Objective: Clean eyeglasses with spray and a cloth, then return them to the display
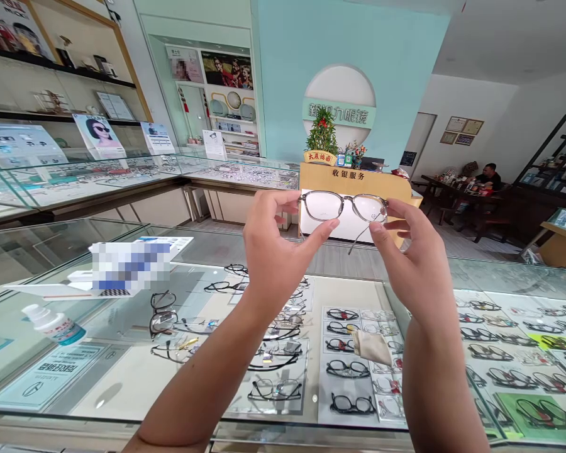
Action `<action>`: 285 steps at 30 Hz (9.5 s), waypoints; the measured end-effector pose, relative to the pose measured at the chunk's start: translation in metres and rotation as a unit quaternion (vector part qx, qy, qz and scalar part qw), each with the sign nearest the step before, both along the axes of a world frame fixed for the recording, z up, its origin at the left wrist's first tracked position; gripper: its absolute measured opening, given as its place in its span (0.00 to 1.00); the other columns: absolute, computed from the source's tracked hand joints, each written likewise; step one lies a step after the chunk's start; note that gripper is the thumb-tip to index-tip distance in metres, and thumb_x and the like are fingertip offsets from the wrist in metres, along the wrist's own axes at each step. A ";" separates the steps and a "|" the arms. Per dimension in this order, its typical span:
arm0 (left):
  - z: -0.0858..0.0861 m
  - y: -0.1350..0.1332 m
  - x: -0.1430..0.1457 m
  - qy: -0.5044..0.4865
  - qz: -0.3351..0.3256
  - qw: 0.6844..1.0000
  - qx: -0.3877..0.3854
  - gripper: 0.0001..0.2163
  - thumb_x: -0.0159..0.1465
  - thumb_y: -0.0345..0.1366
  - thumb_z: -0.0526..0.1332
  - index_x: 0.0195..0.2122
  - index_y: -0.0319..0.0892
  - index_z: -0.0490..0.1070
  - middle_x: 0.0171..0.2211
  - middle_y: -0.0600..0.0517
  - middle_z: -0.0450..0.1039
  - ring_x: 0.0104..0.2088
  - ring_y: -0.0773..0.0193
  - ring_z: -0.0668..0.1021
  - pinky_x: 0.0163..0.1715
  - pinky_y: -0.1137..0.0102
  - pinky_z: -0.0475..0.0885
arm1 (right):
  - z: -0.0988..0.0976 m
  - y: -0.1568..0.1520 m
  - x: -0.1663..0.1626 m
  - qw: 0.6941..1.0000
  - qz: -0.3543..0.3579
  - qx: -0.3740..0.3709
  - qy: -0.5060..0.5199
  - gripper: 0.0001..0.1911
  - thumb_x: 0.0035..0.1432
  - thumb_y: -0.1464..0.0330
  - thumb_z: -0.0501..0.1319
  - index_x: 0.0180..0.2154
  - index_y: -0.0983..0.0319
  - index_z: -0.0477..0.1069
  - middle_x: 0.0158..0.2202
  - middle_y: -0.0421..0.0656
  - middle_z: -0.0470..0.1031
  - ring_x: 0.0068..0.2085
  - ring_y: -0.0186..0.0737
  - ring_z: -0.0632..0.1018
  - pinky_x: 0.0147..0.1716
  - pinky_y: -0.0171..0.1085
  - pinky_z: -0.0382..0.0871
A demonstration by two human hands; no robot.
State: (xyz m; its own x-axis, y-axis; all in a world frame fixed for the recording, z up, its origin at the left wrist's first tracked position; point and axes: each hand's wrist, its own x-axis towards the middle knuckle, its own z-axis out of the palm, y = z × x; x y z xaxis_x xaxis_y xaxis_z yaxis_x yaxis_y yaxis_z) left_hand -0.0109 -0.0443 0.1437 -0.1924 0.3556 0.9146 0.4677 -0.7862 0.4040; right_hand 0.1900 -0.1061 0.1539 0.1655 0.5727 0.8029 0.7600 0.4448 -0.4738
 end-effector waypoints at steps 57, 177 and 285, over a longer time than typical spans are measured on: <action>-0.138 0.032 -0.022 0.056 -0.033 0.998 0.011 0.29 0.61 0.43 0.80 0.56 0.46 0.66 0.54 0.43 0.76 0.56 0.49 0.81 0.53 0.52 0.80 | -0.146 0.047 0.001 0.949 0.146 -0.080 0.269 0.26 0.74 0.46 0.58 0.51 0.59 0.82 0.54 0.50 0.85 0.56 0.51 0.81 0.59 0.49 0.72; -0.045 0.053 -0.137 0.517 -0.047 0.686 -0.509 0.15 0.64 0.50 0.65 0.42 0.45 0.84 0.39 0.47 0.82 0.36 0.58 0.79 0.32 0.69 0.64 | -0.157 0.057 -0.003 0.878 0.266 -0.267 0.296 0.13 0.52 0.56 0.68 0.27 0.56 0.70 0.26 0.37 0.66 0.32 0.38 0.63 0.36 0.41 0.59; -0.148 0.034 0.007 -0.004 -0.326 0.819 -0.472 0.19 0.57 0.53 0.78 0.38 0.43 0.85 0.22 0.59 0.50 0.24 0.68 0.55 0.27 0.68 0.50 | -0.162 0.069 0.004 0.867 0.313 -0.257 0.289 0.18 0.54 0.56 0.74 0.35 0.55 0.67 0.34 0.38 0.71 0.36 0.40 0.69 0.39 0.41 0.64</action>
State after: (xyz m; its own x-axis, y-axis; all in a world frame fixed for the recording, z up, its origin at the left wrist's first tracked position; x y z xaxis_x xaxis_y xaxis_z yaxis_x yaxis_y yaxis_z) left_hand -0.0035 -0.0103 -0.0045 0.3147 0.9333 0.1729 0.0664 -0.2034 0.9768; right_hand 0.1942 -0.0370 -0.0084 -0.0177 0.9536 0.3007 0.0158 0.3009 -0.9535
